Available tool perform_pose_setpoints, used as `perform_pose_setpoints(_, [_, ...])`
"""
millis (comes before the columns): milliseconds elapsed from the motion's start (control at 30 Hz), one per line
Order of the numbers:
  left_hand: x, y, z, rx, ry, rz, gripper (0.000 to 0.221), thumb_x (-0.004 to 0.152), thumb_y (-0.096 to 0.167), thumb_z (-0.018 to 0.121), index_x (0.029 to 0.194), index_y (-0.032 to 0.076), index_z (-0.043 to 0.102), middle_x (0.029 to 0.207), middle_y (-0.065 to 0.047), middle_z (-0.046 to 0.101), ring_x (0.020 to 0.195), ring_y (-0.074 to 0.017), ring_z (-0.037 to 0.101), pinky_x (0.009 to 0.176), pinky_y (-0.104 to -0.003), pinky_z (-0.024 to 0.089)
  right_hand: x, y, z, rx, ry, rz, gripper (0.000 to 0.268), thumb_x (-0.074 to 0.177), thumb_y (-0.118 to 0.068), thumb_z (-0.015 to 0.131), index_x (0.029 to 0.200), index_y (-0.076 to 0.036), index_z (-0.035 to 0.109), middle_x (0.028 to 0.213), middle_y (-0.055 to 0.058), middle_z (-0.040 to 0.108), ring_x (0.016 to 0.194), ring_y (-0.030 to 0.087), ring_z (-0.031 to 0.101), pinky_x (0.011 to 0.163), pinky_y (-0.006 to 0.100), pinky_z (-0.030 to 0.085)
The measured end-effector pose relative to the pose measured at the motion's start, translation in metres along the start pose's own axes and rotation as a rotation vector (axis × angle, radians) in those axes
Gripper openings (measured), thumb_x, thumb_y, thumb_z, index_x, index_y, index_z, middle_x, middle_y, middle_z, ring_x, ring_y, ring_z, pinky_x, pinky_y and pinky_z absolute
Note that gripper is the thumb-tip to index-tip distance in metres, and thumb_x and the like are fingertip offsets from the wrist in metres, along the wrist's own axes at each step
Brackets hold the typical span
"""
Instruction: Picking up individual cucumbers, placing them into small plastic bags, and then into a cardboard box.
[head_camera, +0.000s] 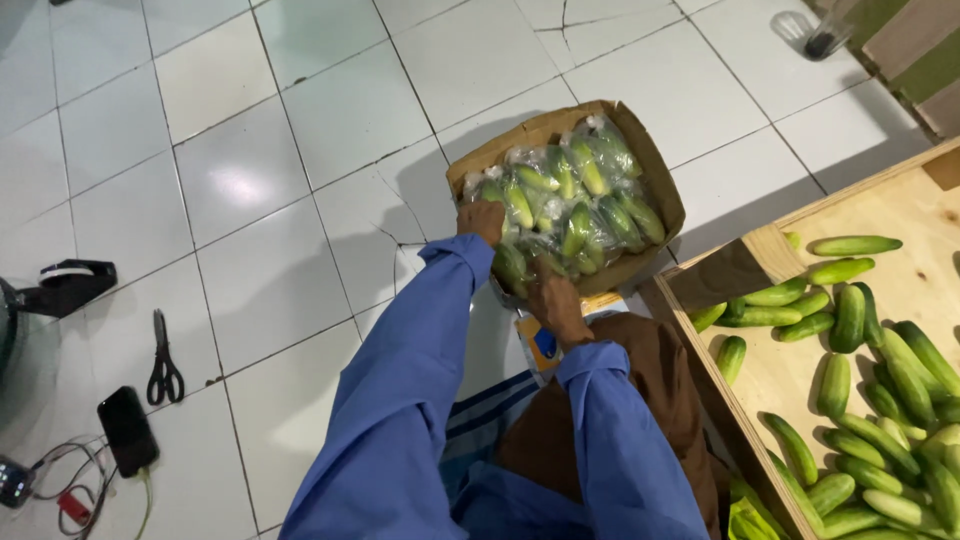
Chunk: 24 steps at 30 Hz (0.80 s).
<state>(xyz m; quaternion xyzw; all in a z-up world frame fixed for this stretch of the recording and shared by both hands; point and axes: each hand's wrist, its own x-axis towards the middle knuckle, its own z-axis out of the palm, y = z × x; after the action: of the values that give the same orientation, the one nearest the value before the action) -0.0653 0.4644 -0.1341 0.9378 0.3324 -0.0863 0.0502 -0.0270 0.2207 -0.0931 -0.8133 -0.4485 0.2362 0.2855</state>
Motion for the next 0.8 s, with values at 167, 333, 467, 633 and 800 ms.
perform_pose_setpoints(167, [0.031, 0.004, 0.038, 0.195, -0.080, -0.017, 0.020, 0.095, 0.016, 0.057, 0.098, 0.016, 0.077, 0.103, -0.004, 0.076, 0.105, -0.0230, 0.070, 0.086, -0.047, 0.056, 0.001, -0.025, -0.017, -0.177, -0.099, 0.017, 0.050, 0.078, -0.040, 0.071, 0.120, -0.013, 0.067, 0.101, 0.023, 0.075, 0.097, 0.045, 0.073, 0.085, 0.058, 0.060])
perform_pose_setpoints(333, [0.013, 0.013, 0.037, -0.123, -0.078, -0.158, 0.020, 0.102, 0.025, 0.052, 0.086, 0.022, 0.065, 0.099, 0.004, 0.069, 0.096, -0.0143, 0.065, 0.085, -0.036, 0.045, -0.003, -0.012, -0.011, -0.026, -0.020, -0.005, 0.042, 0.084, -0.029, 0.066, 0.124, -0.019, 0.054, 0.108, 0.016, 0.065, 0.099, 0.046, 0.069, 0.086, 0.059, 0.060])
perform_pose_setpoints(467, [0.015, 0.013, 0.044, -0.050, -0.117, -0.120, 0.016, 0.100, 0.023, 0.054, 0.089, 0.021, 0.066, 0.103, 0.002, 0.067, 0.100, -0.0187, 0.064, 0.087, -0.040, 0.045, -0.004, -0.039, -0.025, -0.311, -0.121, 0.039, 0.037, 0.096, -0.029, 0.053, 0.094, -0.002, 0.078, 0.092, 0.023, 0.077, 0.097, 0.044, 0.074, 0.085, 0.056, 0.058])
perform_pose_setpoints(633, [0.020, 0.005, 0.050, 0.043, -0.154, -0.073, 0.012, 0.097, 0.021, 0.056, 0.093, 0.021, 0.067, 0.108, -0.002, 0.065, 0.105, -0.0237, 0.063, 0.088, -0.045, 0.046, -0.015, -0.021, 0.010, -0.244, 0.323, -0.324, 0.035, 0.085, -0.044, 0.069, 0.092, -0.011, 0.079, 0.090, 0.011, 0.076, 0.098, 0.021, 0.068, 0.094, 0.034, 0.045])
perform_pose_setpoints(800, [0.018, 0.003, 0.036, 0.131, -0.183, -0.019, 0.010, 0.095, 0.019, 0.058, 0.097, 0.020, 0.068, 0.112, -0.005, 0.063, 0.111, -0.0287, 0.061, 0.090, -0.050, 0.046, -0.009, 0.000, 0.019, -0.307, 0.507, -0.461, 0.033, 0.094, -0.046, 0.062, 0.090, -0.017, 0.078, 0.104, 0.004, 0.074, 0.110, 0.024, 0.063, 0.101, 0.047, 0.041])
